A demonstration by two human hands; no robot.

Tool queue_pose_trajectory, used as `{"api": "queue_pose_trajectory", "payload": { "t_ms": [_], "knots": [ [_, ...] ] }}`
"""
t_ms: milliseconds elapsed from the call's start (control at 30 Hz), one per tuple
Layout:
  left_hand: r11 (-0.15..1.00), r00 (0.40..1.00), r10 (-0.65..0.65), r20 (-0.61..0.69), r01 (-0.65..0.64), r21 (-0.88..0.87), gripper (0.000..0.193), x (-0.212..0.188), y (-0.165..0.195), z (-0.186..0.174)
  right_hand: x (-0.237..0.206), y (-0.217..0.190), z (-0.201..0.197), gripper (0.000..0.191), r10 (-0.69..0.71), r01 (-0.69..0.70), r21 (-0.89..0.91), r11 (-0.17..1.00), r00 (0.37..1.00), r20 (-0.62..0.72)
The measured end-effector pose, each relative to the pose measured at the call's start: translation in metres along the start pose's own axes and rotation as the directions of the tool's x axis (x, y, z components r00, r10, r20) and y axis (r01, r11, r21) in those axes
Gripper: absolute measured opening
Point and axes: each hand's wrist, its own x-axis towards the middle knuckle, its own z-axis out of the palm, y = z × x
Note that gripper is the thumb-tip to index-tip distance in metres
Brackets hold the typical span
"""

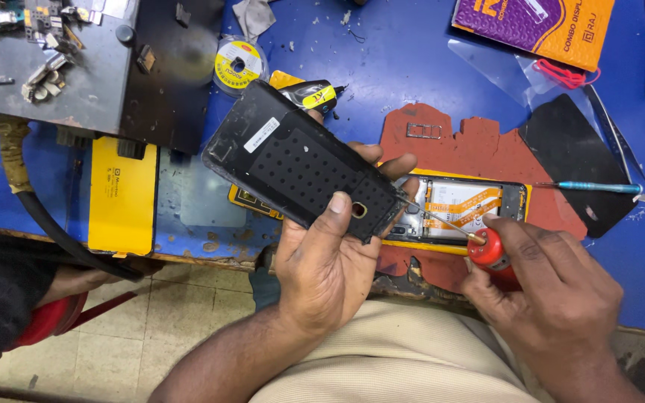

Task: The person repairs a disassembled smartphone on a workbench. They use a soldering iron on the phone's internal board, manipulate small components by hand, then drive screws into the back cover with a red screwdriver and press the screen assembly into place.

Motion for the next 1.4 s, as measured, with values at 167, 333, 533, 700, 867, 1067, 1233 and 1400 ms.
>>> {"api": "queue_pose_trajectory", "payload": {
  "t_ms": [167, 333, 533, 700, 867, 1067, 1233, 1400],
  "knots": [
    [1.000, 1.000, 0.013, 0.007, -0.013, -0.004, 0.060, 0.0001, -0.0006, 0.0002, -0.0023, 0.0004, 0.0001, 0.048, 0.012, -0.013, 0.027, 1.000, 1.000, 0.015],
    [1.000, 1.000, 0.022, 0.016, -0.021, -0.017, 0.060, -0.0003, 0.0001, 0.0009, -0.0023, -0.0003, 0.0004, 0.049, 0.010, -0.010, 0.039, 0.999, 1.000, 0.007],
    [1.000, 1.000, 0.016, 0.015, -0.016, -0.010, 0.057, -0.0007, 0.0026, 0.0008, -0.0004, -0.0031, -0.0009, 0.047, 0.014, -0.015, 0.056, 0.998, 1.000, 0.017],
    [1.000, 1.000, 0.013, 0.013, -0.013, -0.001, 0.047, 0.0001, 0.0031, 0.0000, 0.0016, -0.0035, -0.0026, 0.048, 0.008, -0.010, 0.065, 0.998, 1.000, 0.029],
    [1.000, 1.000, 0.015, 0.022, -0.015, -0.004, 0.041, -0.0001, 0.0034, -0.0020, 0.0013, -0.0060, -0.0026, 0.051, -0.011, 0.010, 0.046, 0.999, 1.000, 0.025],
    [1.000, 0.999, 0.019, 0.025, -0.019, -0.016, 0.042, -0.0001, 0.0034, -0.0033, 0.0006, -0.0065, -0.0011, 0.049, -0.012, 0.011, 0.061, 0.998, 1.000, 0.019],
    [1.000, 1.000, 0.021, 0.023, -0.020, -0.022, 0.041, 0.0003, 0.0031, -0.0040, 0.0005, -0.0065, -0.0001, 0.048, -0.019, 0.018, 0.058, 0.998, 1.000, 0.018],
    [0.999, 0.999, 0.025, 0.021, -0.024, -0.023, 0.040, -0.0003, 0.0047, -0.0050, 0.0017, -0.0085, -0.0003, 0.049, -0.023, 0.021, 0.064, 0.998, 0.999, 0.023]
  ]
}}
